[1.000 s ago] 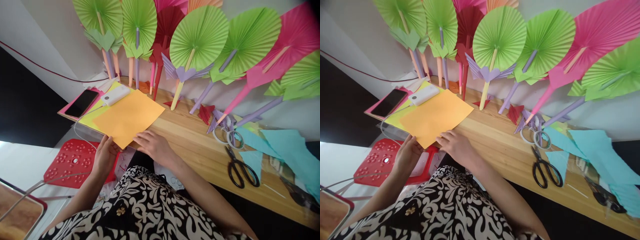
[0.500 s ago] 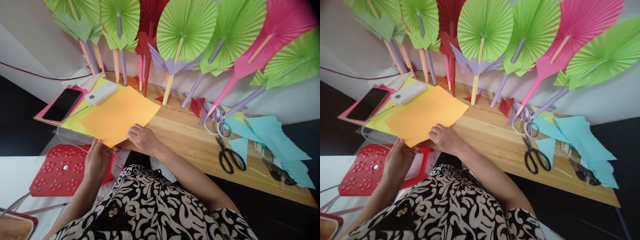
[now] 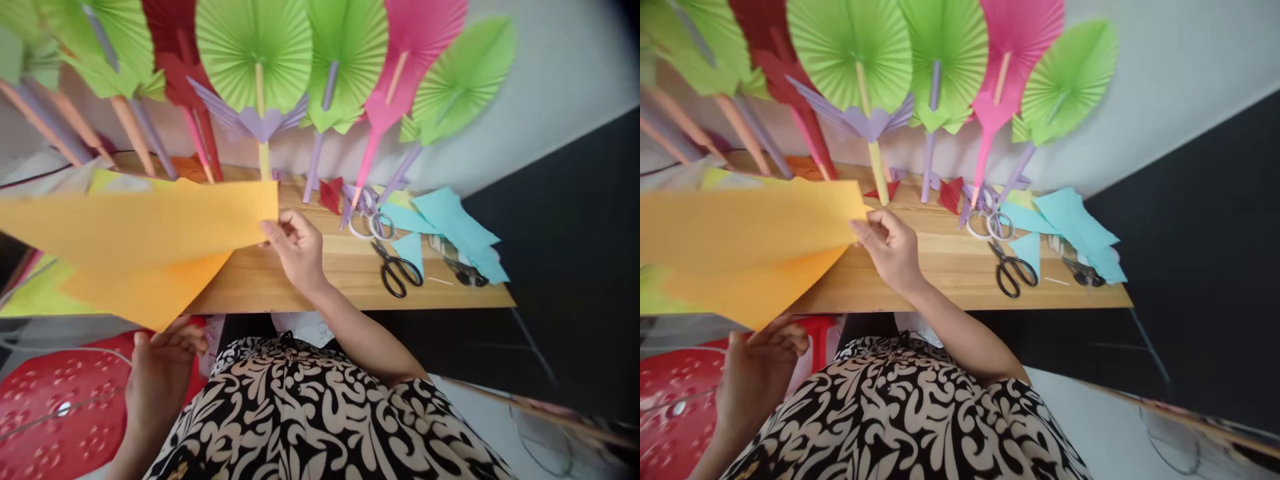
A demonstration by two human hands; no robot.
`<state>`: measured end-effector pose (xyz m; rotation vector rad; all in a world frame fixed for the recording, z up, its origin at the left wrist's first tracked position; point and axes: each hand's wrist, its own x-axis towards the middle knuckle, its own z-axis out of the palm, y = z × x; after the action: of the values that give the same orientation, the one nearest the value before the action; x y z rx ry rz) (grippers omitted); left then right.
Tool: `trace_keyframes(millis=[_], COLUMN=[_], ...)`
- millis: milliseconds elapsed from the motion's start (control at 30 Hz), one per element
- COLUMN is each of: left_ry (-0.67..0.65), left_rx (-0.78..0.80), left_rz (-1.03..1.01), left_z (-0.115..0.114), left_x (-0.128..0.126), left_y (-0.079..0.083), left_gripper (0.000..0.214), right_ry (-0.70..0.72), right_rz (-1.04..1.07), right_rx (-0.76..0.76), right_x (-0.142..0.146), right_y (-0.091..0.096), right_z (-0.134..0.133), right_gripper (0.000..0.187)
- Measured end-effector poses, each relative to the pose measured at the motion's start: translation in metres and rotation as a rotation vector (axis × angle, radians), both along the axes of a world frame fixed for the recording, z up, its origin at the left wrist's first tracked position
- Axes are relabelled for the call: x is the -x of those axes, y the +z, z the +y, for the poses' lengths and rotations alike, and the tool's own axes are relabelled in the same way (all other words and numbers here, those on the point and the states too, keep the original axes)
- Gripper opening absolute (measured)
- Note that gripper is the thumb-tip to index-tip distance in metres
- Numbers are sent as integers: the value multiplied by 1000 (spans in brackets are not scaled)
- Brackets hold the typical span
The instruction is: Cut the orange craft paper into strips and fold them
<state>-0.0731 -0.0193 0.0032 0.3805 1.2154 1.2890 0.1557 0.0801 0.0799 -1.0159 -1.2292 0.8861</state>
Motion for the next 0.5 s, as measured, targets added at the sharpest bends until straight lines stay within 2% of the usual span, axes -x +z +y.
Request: trace_keyframes(millis=[67, 133, 267, 367, 400, 500], left_ry=[-164, -269, -353, -453, -561, -785], left_rx=[-75, -171, -395, -692, -822, -1199], left_rz=[62, 128, 246, 441, 527, 788], left_z=[-3, -4, 1, 15, 22, 44], left_x=[-9, -18, -40, -67, -78, -113], left_y=[3, 10, 35, 57, 61, 59], left_gripper=[50, 50, 42, 35, 32, 35], right_ry=[-72, -100, -106, -153, -176, -249], right_rz=[222, 389, 640, 810, 875, 1063], right_rx=[73, 127, 233, 364, 419, 561], right_x=[-14, -27, -50, -61, -63, -71], right_y=[9, 10, -11, -33, -39, -46], right_z=[0, -1, -16, -41, -51, -79], right_gripper=[24, 25, 28, 27, 25, 17])
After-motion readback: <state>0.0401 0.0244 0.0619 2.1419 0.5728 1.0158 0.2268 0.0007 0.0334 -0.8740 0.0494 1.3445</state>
